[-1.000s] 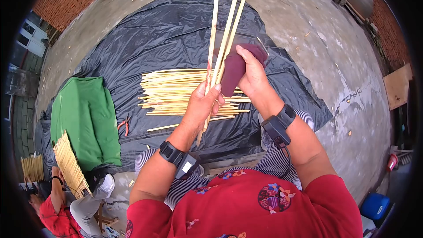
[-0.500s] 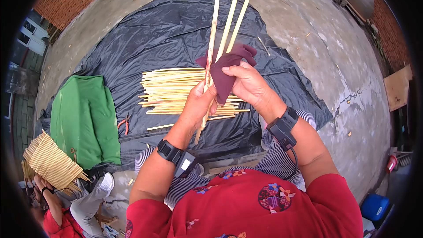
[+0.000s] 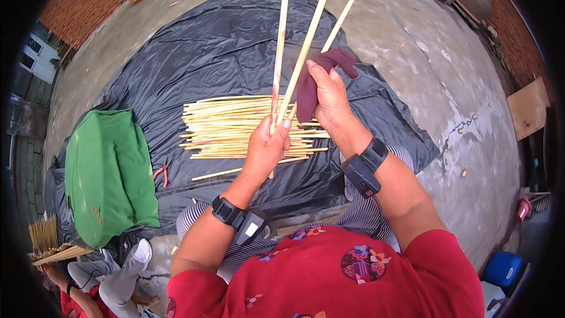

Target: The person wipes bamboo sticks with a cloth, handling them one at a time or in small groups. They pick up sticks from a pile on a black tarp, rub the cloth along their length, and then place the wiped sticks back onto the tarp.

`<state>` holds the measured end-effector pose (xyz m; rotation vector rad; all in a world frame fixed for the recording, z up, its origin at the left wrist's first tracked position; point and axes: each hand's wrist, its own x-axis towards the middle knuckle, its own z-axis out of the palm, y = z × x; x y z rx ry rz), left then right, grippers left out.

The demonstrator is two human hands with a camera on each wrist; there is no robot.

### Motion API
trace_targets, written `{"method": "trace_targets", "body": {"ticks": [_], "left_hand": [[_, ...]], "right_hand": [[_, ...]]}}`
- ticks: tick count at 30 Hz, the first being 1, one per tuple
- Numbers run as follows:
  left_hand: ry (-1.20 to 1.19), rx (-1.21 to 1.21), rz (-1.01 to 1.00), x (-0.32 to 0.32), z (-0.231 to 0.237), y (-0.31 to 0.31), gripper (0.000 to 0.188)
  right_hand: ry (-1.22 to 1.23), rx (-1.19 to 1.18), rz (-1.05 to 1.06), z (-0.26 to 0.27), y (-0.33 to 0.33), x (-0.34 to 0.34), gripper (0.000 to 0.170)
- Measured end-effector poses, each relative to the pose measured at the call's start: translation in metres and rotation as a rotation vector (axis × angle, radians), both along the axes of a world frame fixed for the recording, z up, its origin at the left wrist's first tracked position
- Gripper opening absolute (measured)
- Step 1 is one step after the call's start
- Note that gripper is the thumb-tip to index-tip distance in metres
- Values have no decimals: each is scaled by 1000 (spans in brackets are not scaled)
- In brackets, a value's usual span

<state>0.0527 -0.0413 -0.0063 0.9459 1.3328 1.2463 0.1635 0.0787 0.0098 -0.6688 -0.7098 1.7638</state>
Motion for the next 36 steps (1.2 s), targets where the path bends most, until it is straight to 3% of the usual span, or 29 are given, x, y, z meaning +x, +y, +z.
{"method": "trace_targets", "body": {"ticks": [4, 6, 10, 12, 17, 21, 28, 36], "left_hand": [[30, 60, 78, -8, -3, 7, 20], [20, 101, 37, -12, -10, 7, 21], [6, 38, -96, -13, -1, 0, 14], [53, 37, -153, -19, -1, 0, 13], [28, -47, -212, -26, 7, -6, 19], [60, -167, -288, -39, 20, -18, 23], [99, -229, -308, -54, 18, -30, 25], [207, -193, -311, -76, 1, -23, 26]], "right_hand": [[-216, 16, 214, -9, -31, -12, 19], [-201, 23, 265, -9, -27, -7, 21], [6, -51, -64, 16, 17, 16, 27], [38, -103, -129, 7, 37, 31, 29], [-32, -113, -134, 22, 16, 29, 31], [103, -123, -235, 6, 59, 75, 26], [122, -160, -301, 14, 67, 99, 27], [138, -259, -900, -7, 118, 159, 29]]}}
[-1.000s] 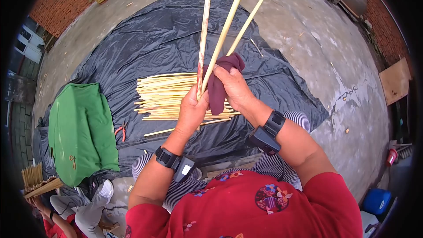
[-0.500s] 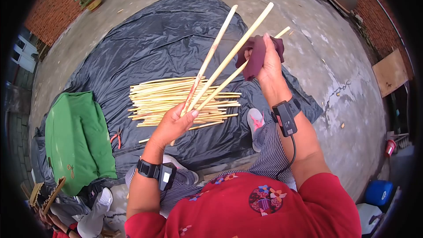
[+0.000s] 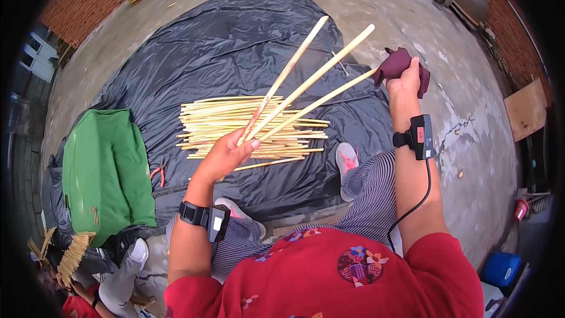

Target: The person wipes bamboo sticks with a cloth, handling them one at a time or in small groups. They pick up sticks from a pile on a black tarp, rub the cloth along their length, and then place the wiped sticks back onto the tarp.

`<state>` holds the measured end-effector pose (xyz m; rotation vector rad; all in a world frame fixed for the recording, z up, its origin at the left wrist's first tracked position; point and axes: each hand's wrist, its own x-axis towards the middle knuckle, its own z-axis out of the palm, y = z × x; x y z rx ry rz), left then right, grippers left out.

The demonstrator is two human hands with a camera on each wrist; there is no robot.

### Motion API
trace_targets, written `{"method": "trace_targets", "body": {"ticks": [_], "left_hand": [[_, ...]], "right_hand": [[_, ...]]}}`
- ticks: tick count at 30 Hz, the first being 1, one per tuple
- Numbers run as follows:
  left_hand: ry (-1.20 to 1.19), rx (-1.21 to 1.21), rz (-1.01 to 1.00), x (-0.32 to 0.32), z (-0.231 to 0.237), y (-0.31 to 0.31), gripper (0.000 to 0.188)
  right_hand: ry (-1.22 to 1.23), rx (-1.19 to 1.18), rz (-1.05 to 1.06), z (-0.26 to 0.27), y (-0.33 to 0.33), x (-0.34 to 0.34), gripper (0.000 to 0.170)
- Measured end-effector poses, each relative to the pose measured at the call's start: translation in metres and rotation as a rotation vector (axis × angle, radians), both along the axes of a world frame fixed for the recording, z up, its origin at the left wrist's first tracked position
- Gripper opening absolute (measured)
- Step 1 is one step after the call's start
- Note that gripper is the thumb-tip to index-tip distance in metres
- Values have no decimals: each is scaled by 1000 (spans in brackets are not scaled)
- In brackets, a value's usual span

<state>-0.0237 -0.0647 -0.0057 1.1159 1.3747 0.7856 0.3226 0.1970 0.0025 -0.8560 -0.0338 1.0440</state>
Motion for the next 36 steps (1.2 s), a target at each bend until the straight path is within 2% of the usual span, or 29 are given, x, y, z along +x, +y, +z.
{"method": "trace_targets", "body": {"ticks": [1, 2, 3, 6, 8, 10, 12, 14, 16, 19, 22, 23, 26, 27, 28, 30, 34, 36], "left_hand": [[58, 51, 54, -1, -1, 3, 23], [-92, 55, 282, -4, -4, 10, 19], [-135, 42, 285, -6, -5, 14, 20], [-271, 39, 335, 5, 1, 14, 22], [-333, 38, 328, 17, 7, 18, 23], [-358, 25, 294, 27, 11, 20, 24], [-358, 16, 230, 36, 1, 23, 25], [-336, 14, 175, 42, -7, 26, 25], [-345, 1, 168, 43, -6, 25, 25], [-330, -18, 141, 51, -6, 23, 24], [-276, -24, 76, 58, -4, 23, 22], [-279, -3, 73, 62, -5, 21, 21], [-280, 75, 105, 65, -8, 21, 19], [-294, 86, 126, 65, -8, 23, 19], [-309, 98, 147, 66, -9, 25, 18], [-373, 115, 183, 63, -16, 28, 20], [-372, 126, 256, 55, -3, 30, 24], [-305, 180, 364, 46, -3, 36, 25]], "right_hand": [[2, 16, -3, 5, -4, 2, 29], [11, 33, 6, 11, -8, -2, 29], [8, 26, -11, 14, -11, -5, 31], [47, 119, 483, 15, -27, -26, 30], [-46, 89, 785, 15, -41, -53, 30], [-100, 108, 971, 22, -62, -81, 34], [-55, 155, 1207, 26, -72, -95, 41], [70, 231, 1269, 33, -84, -113, 52], [101, 245, 1283, 30, -83, -115, 54], [56, 200, 1122, 22, -76, -116, 46], [-182, 242, 1004, 23, -79, -124, 35], [-143, 268, 973, 26, -83, -126, 29], [-148, 306, 1075, 33, -100, -135, 21], [-177, 258, 1128, 15, -102, -140, 29], [-201, 207, 1151, 10, -114, -148, 28], [-243, 236, 1342, -7, -126, -158, 26], [-178, 113, 1240, 0, -122, -154, 25], [-149, 75, 1326, 11, -113, -144, 23]]}}
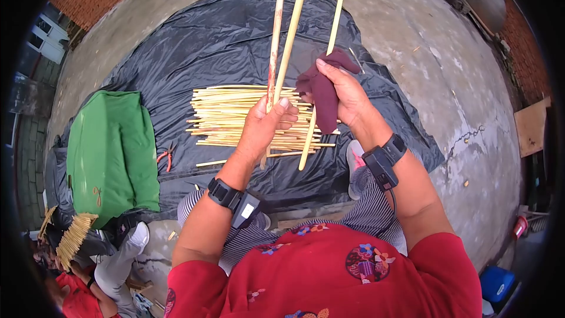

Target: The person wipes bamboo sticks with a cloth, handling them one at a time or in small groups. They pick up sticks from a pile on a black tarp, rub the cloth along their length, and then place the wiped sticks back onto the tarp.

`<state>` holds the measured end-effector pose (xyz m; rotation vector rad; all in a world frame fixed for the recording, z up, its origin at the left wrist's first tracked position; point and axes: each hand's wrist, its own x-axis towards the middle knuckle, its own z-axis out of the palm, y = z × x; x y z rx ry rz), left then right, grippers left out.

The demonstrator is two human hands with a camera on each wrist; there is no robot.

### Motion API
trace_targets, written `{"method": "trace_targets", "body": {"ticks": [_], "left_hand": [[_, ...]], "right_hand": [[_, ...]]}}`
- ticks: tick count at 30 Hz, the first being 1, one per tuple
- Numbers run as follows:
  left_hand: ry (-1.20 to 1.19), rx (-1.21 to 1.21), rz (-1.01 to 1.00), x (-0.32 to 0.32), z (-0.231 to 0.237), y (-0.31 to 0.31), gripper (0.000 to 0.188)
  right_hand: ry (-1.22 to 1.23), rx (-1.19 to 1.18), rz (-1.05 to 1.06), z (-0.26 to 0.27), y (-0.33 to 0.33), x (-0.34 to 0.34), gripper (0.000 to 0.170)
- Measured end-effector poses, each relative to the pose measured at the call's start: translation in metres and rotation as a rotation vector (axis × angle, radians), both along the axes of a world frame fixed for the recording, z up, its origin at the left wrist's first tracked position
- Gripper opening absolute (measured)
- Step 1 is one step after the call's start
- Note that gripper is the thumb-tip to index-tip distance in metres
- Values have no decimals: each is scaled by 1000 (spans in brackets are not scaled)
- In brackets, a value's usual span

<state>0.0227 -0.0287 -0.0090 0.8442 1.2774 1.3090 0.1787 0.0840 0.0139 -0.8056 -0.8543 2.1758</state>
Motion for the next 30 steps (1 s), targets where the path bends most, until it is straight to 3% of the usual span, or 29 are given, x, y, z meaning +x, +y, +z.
{"method": "trace_targets", "body": {"ticks": [5, 11, 14, 16, 18, 26, 30], "left_hand": [[-160, 60, 103, -14, 6, 7, 29], [-389, 139, 52, -23, 9, 9, 30], [-339, 169, 169, -27, 9, 11, 25], [-407, 217, 348, -43, 12, 14, 20], [-439, 237, 407, -64, 8, 16, 17], [-392, 162, 408, -51, 11, 15, 21], [-317, 214, 601, -74, 13, 16, 18]], "right_hand": [[67, -88, 415, -6, -30, -11, 29], [33, -99, 635, -6, -47, -16, 33], [-29, -41, 649, -19, -46, -17, 31], [-79, 31, 693, -22, -51, -16, 30], [-108, 73, 724, -24, -55, -17, 31], [-241, 155, 714, -20, -67, -22, 37], [-357, 242, 835, -27, -64, -20, 42]]}}
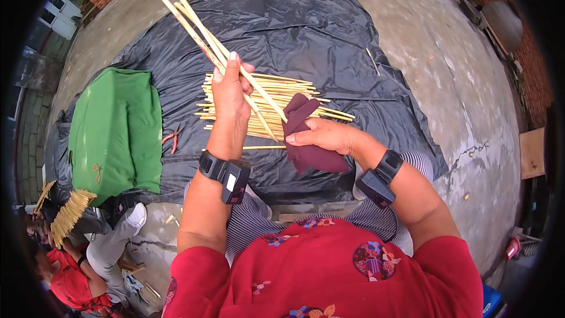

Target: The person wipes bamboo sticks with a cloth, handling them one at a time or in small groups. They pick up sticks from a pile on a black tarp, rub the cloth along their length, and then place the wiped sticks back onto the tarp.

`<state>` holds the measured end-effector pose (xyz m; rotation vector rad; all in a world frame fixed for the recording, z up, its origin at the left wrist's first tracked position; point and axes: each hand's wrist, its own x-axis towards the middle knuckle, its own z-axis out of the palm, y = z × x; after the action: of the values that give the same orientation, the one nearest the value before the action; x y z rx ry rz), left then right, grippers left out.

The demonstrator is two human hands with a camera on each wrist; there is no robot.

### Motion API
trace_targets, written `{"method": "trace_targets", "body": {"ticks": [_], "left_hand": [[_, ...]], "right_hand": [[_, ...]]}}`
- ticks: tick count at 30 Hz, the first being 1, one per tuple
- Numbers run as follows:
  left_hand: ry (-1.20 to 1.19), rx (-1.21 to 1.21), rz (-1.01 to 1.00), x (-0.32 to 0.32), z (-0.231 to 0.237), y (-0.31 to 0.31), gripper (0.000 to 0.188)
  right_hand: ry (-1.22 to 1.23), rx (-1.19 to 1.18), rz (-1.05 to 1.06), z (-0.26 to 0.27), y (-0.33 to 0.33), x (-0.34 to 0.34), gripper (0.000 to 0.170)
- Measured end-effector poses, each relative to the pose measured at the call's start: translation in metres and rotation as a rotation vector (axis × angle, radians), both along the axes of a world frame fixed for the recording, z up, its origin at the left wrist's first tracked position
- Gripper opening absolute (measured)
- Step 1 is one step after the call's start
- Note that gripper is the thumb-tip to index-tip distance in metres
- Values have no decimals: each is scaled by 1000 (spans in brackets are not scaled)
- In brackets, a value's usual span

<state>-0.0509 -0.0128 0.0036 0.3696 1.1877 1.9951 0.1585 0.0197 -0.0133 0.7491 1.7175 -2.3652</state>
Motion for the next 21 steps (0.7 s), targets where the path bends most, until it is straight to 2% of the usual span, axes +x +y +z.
{"method": "trace_targets", "body": {"ticks": [1, 4, 5, 8, 10, 11, 12, 14, 15, 16, 18, 20, 21], "left_hand": [[5, 23, 28, -13, 3, -2, 17], [73, -37, 63, -27, 7, -6, 16], [130, -70, 76, -25, 9, -7, 16], [293, -119, 154, -26, 13, -9, 13], [347, -132, 248, -27, 13, -8, 13], [390, -113, 221, -29, 13, -11, 16], [348, -85, 220, -26, 10, -9, 16], [279, -72, 90, -6, 22, -12, 15], [328, -117, 25, 2, 19, -12, 15], [376, -160, -44, 10, 15, -12, 14], [504, -246, -161, 28, 8, -13, 15], [669, -326, -258, 48, 0, -12, 16], [839, -435, -306, 55, -9, -11, 16]], "right_hand": [[-49, 146, 30, 12, -4, 2, 44], [-79, 265, 131, 12, 2, 7, 45], [-84, 431, 158, 5, 8, 8, 45], [-337, 869, 389, 6, 23, 13, 45], [-504, 1098, 579, 15, 17, 16, 43], [-523, 1172, 606, 13, 17, 19, 43], [-491, 1156, 491, 12, 20, 18, 44], [-452, 1109, 257, 20, 26, 21, 45], [-338, 1031, 108, 21, 32, 22, 44], [-88, 721, -137, 9, 36, 23, 39], [108, 289, -432, 39, 22, 13, 42], [205, 254, -537, 30, 25, 7, 43], [226, 287, -574, 29, 25, 4, 45]]}}
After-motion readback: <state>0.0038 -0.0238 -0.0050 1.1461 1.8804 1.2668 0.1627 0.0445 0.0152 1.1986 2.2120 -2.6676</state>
